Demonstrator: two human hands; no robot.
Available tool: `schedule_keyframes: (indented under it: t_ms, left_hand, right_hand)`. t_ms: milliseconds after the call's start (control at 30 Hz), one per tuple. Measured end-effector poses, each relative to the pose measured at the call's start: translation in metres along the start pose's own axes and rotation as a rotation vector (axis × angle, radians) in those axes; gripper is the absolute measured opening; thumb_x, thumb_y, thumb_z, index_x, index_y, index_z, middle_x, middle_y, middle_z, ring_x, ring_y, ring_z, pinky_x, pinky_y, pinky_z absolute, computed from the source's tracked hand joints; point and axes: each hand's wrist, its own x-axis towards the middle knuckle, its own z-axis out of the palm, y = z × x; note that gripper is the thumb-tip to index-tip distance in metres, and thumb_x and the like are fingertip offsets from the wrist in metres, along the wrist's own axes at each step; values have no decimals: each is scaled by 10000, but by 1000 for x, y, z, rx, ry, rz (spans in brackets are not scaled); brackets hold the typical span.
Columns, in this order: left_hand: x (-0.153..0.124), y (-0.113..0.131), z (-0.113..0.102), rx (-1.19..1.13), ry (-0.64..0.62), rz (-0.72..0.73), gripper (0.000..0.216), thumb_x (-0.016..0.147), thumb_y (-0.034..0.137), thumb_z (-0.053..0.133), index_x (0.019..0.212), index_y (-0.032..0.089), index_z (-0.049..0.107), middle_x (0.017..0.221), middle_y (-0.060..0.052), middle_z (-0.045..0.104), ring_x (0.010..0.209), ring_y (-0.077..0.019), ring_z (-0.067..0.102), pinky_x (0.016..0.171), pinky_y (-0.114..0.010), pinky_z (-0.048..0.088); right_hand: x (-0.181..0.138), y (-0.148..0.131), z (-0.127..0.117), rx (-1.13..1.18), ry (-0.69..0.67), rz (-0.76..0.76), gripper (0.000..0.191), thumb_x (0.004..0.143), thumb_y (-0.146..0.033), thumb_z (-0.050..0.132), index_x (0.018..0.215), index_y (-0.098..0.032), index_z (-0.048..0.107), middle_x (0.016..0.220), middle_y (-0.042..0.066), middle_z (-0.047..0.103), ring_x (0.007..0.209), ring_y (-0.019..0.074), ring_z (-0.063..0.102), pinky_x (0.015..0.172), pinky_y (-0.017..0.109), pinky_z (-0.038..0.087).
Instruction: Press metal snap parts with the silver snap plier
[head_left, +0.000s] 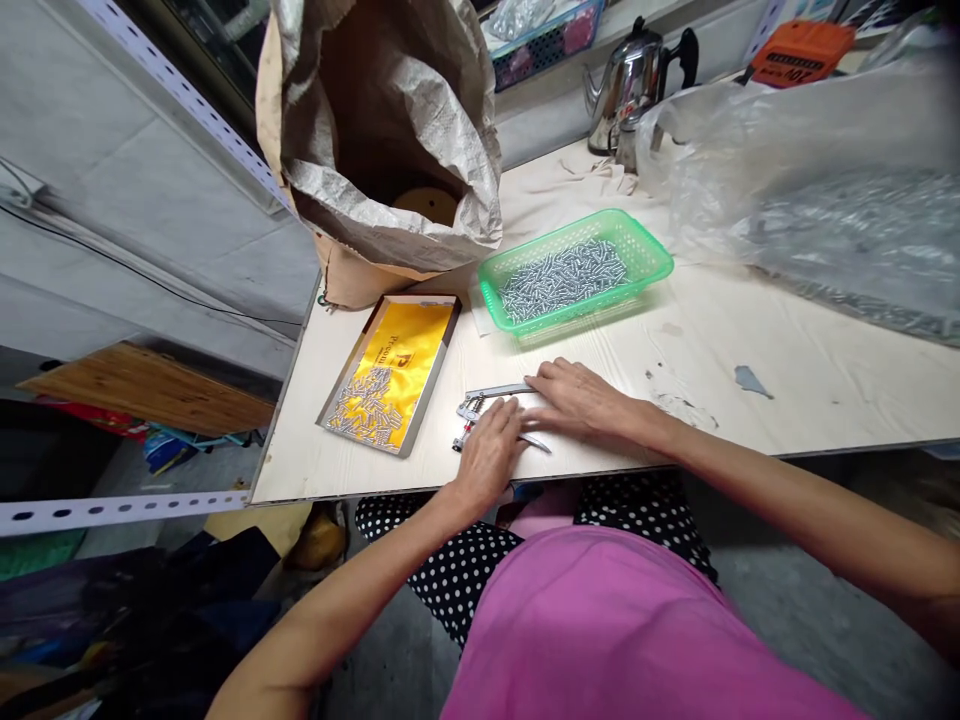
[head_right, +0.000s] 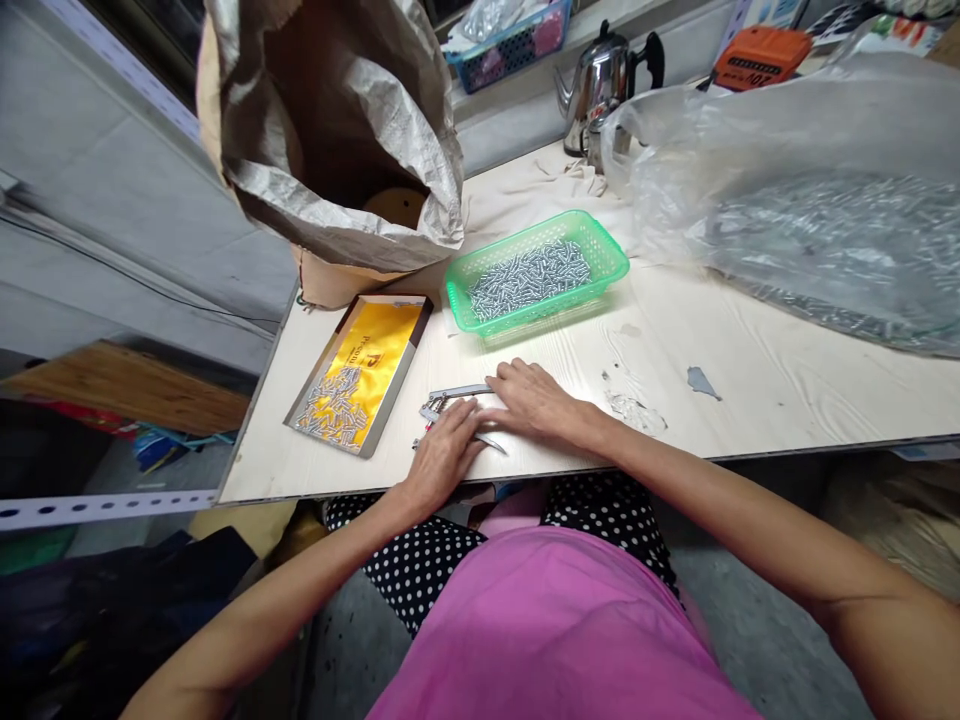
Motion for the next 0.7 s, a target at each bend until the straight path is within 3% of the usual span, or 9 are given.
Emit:
schedule_keyframes:
  t_ms: [133,233,333,433,533,600,700]
  left_hand:
    - [-5,12,22,-63,12,35,271,956,247,500,1203,193,598,1369,-115,568,1357,-288,429,1117,-565,329]
    - [1,18,28,-94,-1,3,241,961,213,480,1153,213,626,1307,-96,616,1328,-264,468,1121,-571,313]
    - [9,23,25,-104,-19,4,263,959,146,447,1140,211,628,1289,-87,619,1312,-239,476,1125,-528,325]
    - [14,27,25,-114,-30,1,322,944,93,408,1159,190,627,1252,-107,629,1255,-248,512,1091,-496,379]
    - [14,25,34,-104,-122,-98,336,890,63,408,1073,135,680,1056,-143,693,1033,-283,626,951,-460,496]
    - [13,22,43,-101,-161,-134,346,853,56,409,1022,122,703,975,-148,708,912,-284,655,881,-445,530]
    - [9,17,55,-132,-112,-127,382,828,56,396,1042,127,704,990,-151,715,894,-281,658,871,-436,536]
  right_hand:
    - [8,23,6,-53,19,43,203,960,-252,497,994,-147,667,1002,98,632,939,230,513,747,320,318]
    - [22,32,5,-105,72,93,188,951,-214,500,946,-135,670,992,105,643,954,239,507,753,329,311]
    - [37,22,-1,-166,91,155,195,945,-183,492,958,-128,680,1002,126,645,960,254,500,744,342,304]
    - [48,-5,-5,-123,50,-69,173,928,-227,554,1031,-192,688,1047,96,629,969,245,486,732,337,302]
    - [58,-37,-1,-61,-25,-375,143,908,-279,606,1009,-268,706,1068,56,616,1002,239,461,701,328,297]
    - [65,-52,4,-82,-59,-448,124,908,-264,601,913,-249,724,1044,59,620,1018,244,448,691,333,293]
    - [76,-61,10,-132,-86,-507,181,917,-240,577,810,-205,719,1002,74,627,1011,243,449,696,342,298]
